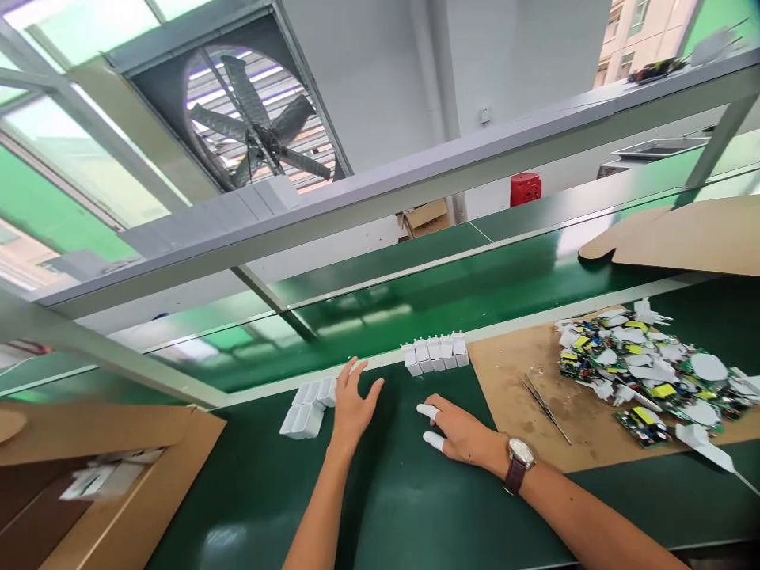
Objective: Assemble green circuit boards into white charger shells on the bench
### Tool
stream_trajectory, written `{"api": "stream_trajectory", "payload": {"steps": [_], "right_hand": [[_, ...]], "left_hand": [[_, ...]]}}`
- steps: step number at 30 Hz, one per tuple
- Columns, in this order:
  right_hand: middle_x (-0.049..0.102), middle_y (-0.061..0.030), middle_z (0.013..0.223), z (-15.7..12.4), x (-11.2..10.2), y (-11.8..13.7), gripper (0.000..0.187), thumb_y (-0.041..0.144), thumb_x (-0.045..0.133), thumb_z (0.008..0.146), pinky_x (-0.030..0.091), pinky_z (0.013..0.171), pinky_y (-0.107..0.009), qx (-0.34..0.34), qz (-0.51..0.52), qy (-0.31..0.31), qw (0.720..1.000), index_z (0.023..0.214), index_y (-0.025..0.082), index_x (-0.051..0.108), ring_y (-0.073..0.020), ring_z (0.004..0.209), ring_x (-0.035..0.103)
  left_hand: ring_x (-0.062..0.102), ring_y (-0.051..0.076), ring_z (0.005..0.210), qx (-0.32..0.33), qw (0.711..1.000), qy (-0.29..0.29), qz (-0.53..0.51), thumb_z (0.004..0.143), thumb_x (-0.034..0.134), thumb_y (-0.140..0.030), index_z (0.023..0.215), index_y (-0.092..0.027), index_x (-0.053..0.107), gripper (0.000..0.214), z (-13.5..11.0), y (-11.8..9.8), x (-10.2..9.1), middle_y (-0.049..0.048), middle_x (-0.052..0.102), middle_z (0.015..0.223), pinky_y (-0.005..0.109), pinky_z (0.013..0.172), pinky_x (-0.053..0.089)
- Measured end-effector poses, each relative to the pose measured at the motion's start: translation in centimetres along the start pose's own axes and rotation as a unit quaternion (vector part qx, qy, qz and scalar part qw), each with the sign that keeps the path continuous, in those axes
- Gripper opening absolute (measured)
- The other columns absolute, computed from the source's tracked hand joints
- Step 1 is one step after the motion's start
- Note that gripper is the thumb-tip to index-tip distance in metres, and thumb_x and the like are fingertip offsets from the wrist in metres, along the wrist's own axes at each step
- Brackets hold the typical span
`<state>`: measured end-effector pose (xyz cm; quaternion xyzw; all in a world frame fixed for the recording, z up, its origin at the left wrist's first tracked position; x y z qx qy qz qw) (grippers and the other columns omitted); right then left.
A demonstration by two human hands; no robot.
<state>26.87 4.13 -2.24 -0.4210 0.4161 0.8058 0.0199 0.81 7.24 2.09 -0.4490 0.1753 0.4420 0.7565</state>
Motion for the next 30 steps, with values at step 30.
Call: {"api": "stream_trajectory", "payload": {"steps": [30], "right_hand": [[0.062, -0.0214, 0.123, -13.0, -22.9, -3.2, 0.037, 0.007, 0.057, 0.082, 0.041, 0.108, -0.05, 0.342, -0.432, -0.183, 0.814, 0.118, 0.009, 0.065, -0.0362, 0.123, 0.051]], "left_hand": [[0.073, 0.029, 0.102, 0.12, 0.983, 0.113, -0.086, 0.086, 0.058, -0.072, 0.111, -0.029, 0.075, 0.052, -5.1, -2.2, 1.7, 0.0067, 0.074, 0.117, 0.035, 0.074, 0.064]]}}
Point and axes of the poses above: each hand's wrist, its own z-axis towards the middle knuckle, its own x-axis out of the palm, y = z × x, the point moved 2 cm from there along z, towards the middle knuckle
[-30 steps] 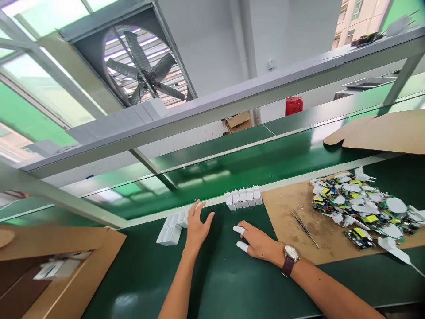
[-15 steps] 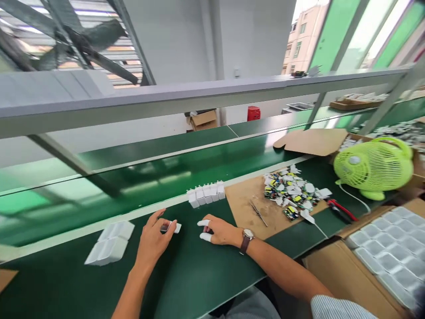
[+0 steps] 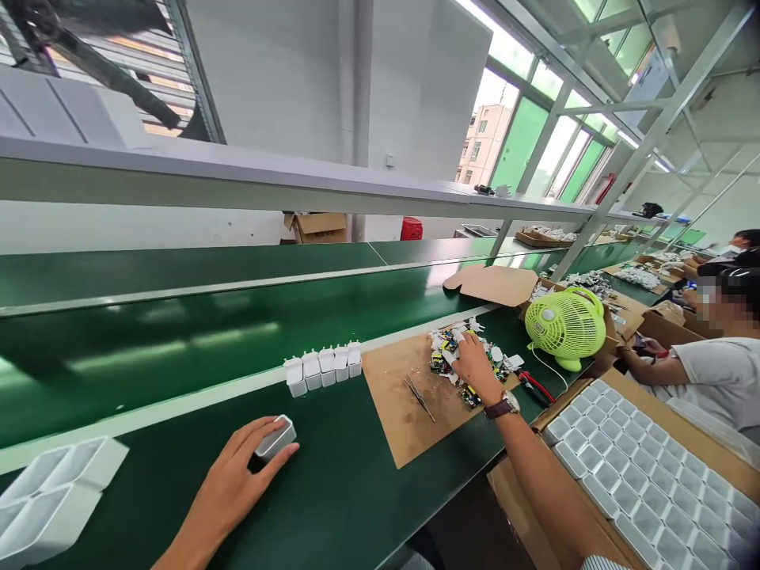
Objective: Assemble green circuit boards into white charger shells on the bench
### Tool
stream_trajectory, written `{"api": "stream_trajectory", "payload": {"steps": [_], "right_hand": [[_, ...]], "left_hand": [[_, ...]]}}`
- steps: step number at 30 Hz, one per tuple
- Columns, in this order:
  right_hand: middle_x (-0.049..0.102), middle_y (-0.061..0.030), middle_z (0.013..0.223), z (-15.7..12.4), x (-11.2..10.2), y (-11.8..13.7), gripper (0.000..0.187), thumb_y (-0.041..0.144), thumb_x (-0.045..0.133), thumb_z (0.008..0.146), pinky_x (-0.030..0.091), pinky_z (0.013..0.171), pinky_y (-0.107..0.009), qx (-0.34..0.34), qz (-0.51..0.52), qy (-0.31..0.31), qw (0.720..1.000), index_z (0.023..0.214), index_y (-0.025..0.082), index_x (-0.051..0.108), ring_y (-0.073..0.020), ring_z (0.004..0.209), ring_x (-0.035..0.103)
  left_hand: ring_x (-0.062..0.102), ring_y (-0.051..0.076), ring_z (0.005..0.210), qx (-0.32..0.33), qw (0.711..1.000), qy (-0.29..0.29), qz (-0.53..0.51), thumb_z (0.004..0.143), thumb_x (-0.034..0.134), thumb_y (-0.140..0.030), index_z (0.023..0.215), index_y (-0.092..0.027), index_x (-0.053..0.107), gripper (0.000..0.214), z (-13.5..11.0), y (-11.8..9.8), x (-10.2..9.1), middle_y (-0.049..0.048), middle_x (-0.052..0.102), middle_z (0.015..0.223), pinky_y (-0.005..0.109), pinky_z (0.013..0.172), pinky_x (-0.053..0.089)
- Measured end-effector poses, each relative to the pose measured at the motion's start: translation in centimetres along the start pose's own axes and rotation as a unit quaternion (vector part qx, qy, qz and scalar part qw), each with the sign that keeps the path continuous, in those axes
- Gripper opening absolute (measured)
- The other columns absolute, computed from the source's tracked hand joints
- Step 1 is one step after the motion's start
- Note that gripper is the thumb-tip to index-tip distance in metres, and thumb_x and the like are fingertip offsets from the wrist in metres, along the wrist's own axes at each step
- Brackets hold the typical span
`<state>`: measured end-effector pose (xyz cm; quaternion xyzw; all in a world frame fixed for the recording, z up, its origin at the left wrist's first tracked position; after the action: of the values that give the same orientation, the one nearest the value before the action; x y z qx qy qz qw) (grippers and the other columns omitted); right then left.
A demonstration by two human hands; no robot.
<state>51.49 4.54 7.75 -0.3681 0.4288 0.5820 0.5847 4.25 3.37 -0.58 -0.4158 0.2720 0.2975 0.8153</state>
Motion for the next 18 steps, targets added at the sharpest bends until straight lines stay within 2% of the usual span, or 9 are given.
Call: {"api": "stream_trajectory", "payload": {"steps": [3, 5, 10, 12, 15, 18], "right_hand": [[0.066, -0.0193, 0.107, 0.4, 0.6, -0.6, 0.034, 0.002, 0.057, 0.072, 0.044, 0.101, -0.048, 0.018, -0.028, 0.009, 0.999, 0.102, 0.011, 0.069, -0.0362, 0.112, 0.054], [0.067, -0.0187, 0.105, 0.5, 0.8, -0.3, 0.035, 0.001, 0.055, 0.071, 0.043, 0.101, -0.048, 0.011, -0.041, 0.009, 0.999, 0.1, 0.012, 0.07, -0.0359, 0.111, 0.054], [0.065, -0.0191, 0.121, 1.1, -0.1, -0.2, 0.045, 0.007, 0.05, 0.084, 0.038, 0.107, -0.046, 0.0, -0.046, -0.015, 0.999, 0.127, 0.01, 0.062, -0.0345, 0.12, 0.051], [0.063, -0.0204, 0.128, 1.4, -0.2, -0.6, 0.046, 0.011, 0.053, 0.085, 0.038, 0.106, -0.045, 0.007, -0.036, -0.007, 0.999, 0.13, 0.009, 0.06, -0.0352, 0.125, 0.05], [0.068, -0.0203, 0.119, 2.0, 0.5, -1.3, 0.039, 0.01, 0.058, 0.078, 0.04, 0.103, -0.043, 0.014, -0.019, 0.029, 0.999, 0.116, 0.009, 0.067, -0.0356, 0.123, 0.053], [0.072, -0.0164, 0.099, 2.7, 1.5, -2.2, 0.031, 0.007, 0.059, 0.073, 0.045, 0.092, -0.039, 0.027, -0.006, 0.046, 0.999, 0.102, 0.011, 0.07, -0.0325, 0.104, 0.063]], "left_hand": [[0.073, 0.029, 0.102, 0.009, 1.0, -0.002, -0.01, 0.086, 0.058, -0.072, 0.111, -0.029, 0.076, 0.053, -0.3, 0.3, 0.4, 0.0072, 0.073, 0.119, 0.036, 0.074, 0.064], [0.074, 0.028, 0.1, 0.005, 1.0, -0.005, -0.015, 0.086, 0.058, -0.072, 0.11, -0.029, 0.077, 0.053, -0.6, 0.4, 0.5, 0.0073, 0.072, 0.119, 0.034, 0.073, 0.064], [0.074, 0.027, 0.099, -0.005, 1.0, -0.01, -0.025, 0.088, 0.058, -0.071, 0.107, -0.029, 0.078, 0.05, -0.9, 0.3, 0.2, 0.0077, 0.072, 0.119, 0.031, 0.07, 0.063], [0.074, 0.027, 0.098, -0.004, 0.999, -0.006, -0.034, 0.088, 0.057, -0.071, 0.105, -0.029, 0.078, 0.05, -0.8, 0.1, 0.1, 0.0076, 0.072, 0.118, 0.03, 0.069, 0.063], [0.074, 0.026, 0.096, -0.008, 0.999, 0.002, -0.04, 0.088, 0.056, -0.071, 0.104, -0.03, 0.079, 0.049, -0.7, 0.0, 0.1, 0.0073, 0.072, 0.118, 0.03, 0.068, 0.063], [0.074, 0.026, 0.097, -0.014, 0.999, 0.003, -0.035, 0.089, 0.056, -0.07, 0.106, -0.03, 0.079, 0.049, -0.8, 0.3, 0.3, 0.0068, 0.072, 0.119, 0.029, 0.069, 0.062]]}}
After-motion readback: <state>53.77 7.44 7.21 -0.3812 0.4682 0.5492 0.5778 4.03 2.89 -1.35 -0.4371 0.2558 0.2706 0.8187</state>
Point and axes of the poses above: each hand's wrist, its own z-axis towards the middle knuckle, its own x-axis out of the palm, y = z × x, the point moved 2 cm from there along z, towards the middle knuckle
